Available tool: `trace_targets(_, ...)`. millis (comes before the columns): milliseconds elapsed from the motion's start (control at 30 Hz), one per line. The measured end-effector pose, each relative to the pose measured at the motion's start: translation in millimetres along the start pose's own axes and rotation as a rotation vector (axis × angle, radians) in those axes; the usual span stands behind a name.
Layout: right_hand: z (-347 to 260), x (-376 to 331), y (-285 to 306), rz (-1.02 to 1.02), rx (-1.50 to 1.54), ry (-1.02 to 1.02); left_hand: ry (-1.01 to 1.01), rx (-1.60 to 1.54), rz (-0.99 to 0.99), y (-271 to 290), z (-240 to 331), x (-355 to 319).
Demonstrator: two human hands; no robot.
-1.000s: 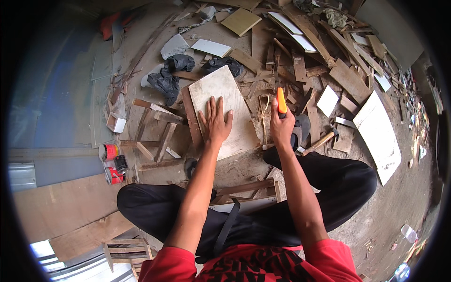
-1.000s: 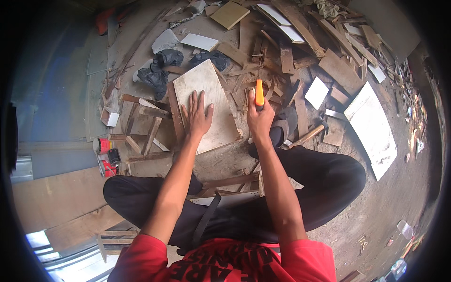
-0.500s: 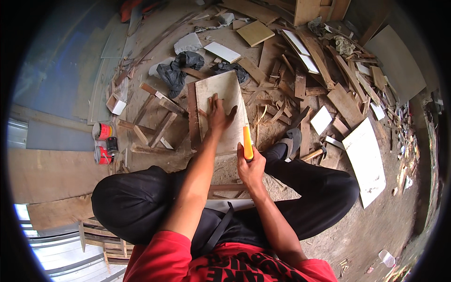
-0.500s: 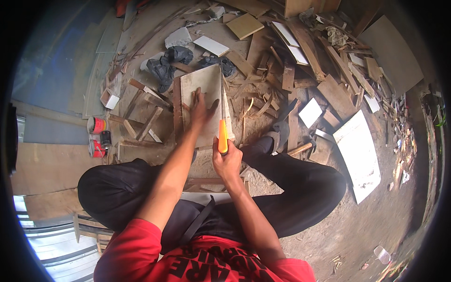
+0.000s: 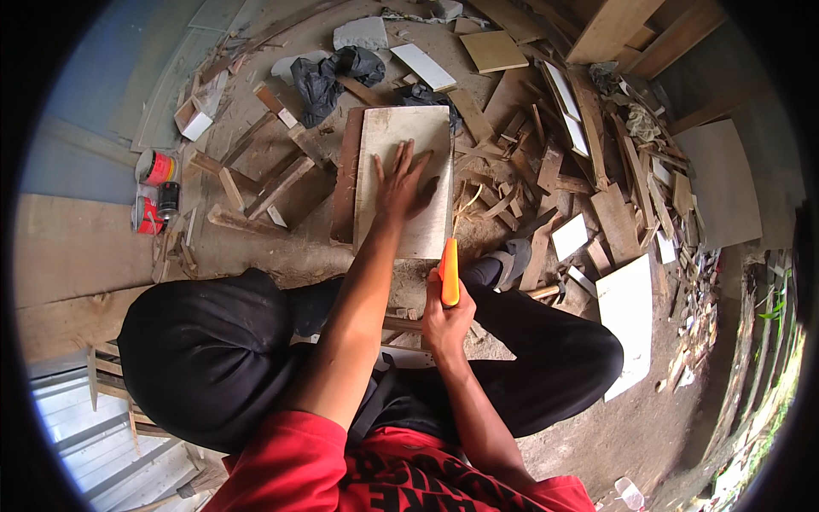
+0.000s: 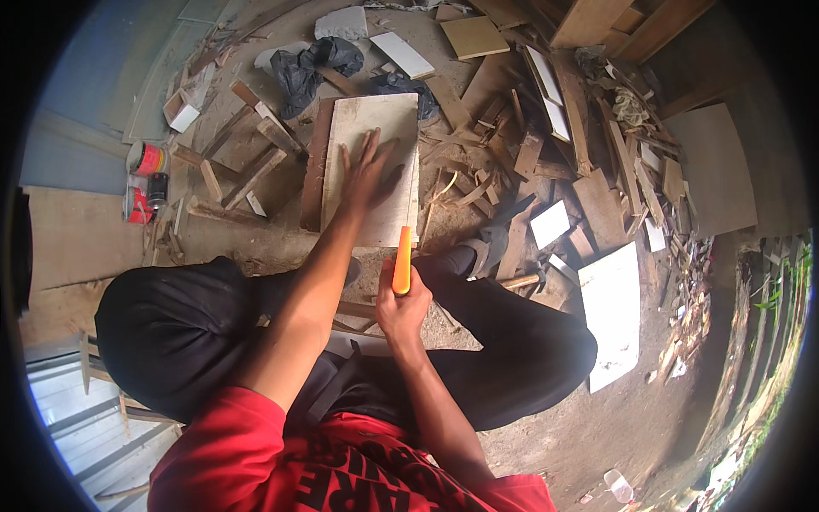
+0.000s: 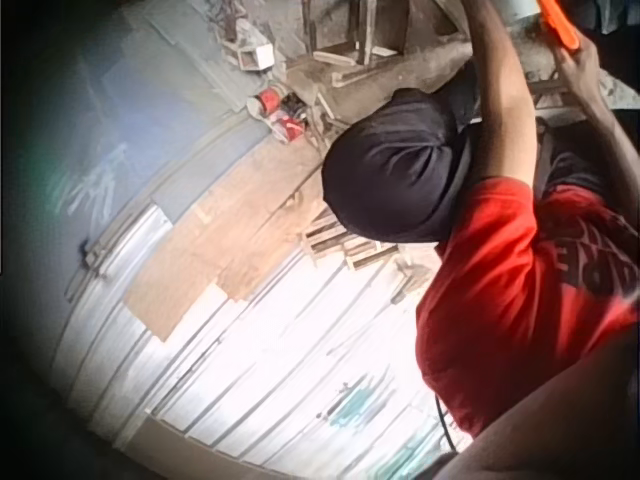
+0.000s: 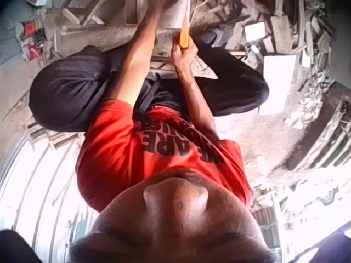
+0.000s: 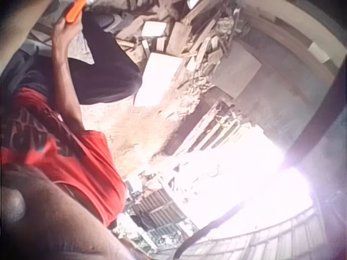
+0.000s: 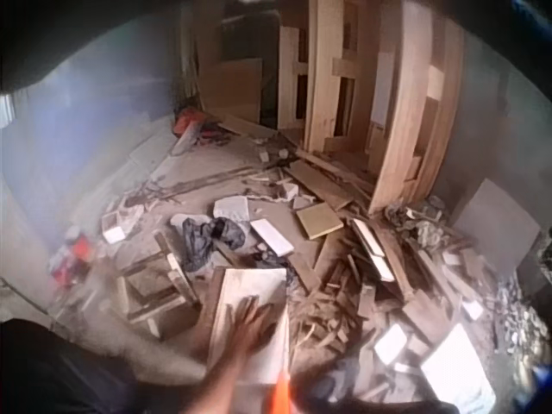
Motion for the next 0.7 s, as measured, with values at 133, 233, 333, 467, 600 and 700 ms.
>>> trace_targets(133, 5, 3, 2, -0.021, -0.010, 0.042, -0.148, 0.037, -0.172, 4, 10, -3)
trace_targets(233, 5, 5, 4, -0.024, -0.017, 0.033, -0.119, 0.032, -0.300, 2, 13, -1)
trace_targets(333, -2, -4, 7, -0.048, 0.013, -0.036, -0.028, -0.026, -0.306, 11, 20, 6)
trace_targets(467, 6, 0, 9, -0.034, 0.050, -0.012, 0.047, -0.065, -0.101, 0, 29, 8)
trace_targets(600, -6, 9, 6, -0.036, 0.072, -0.041, 0.001, -0.076, -0.072, 0, 31, 9)
trace_targets(700, -8, 16, 5, -0.032, 0.026, -0.088, 0.009, -0.089, -0.070, 7, 32, 8)
Point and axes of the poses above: each hand's wrist, its own x-axis towards the middle knuckle, its own y-axis out of the back of the hand, z = x × y, the point moved 3 cm from there along x, towards the middle knuckle, and after that the axes turned 10 degrees about -y, right-handed, at the moved point
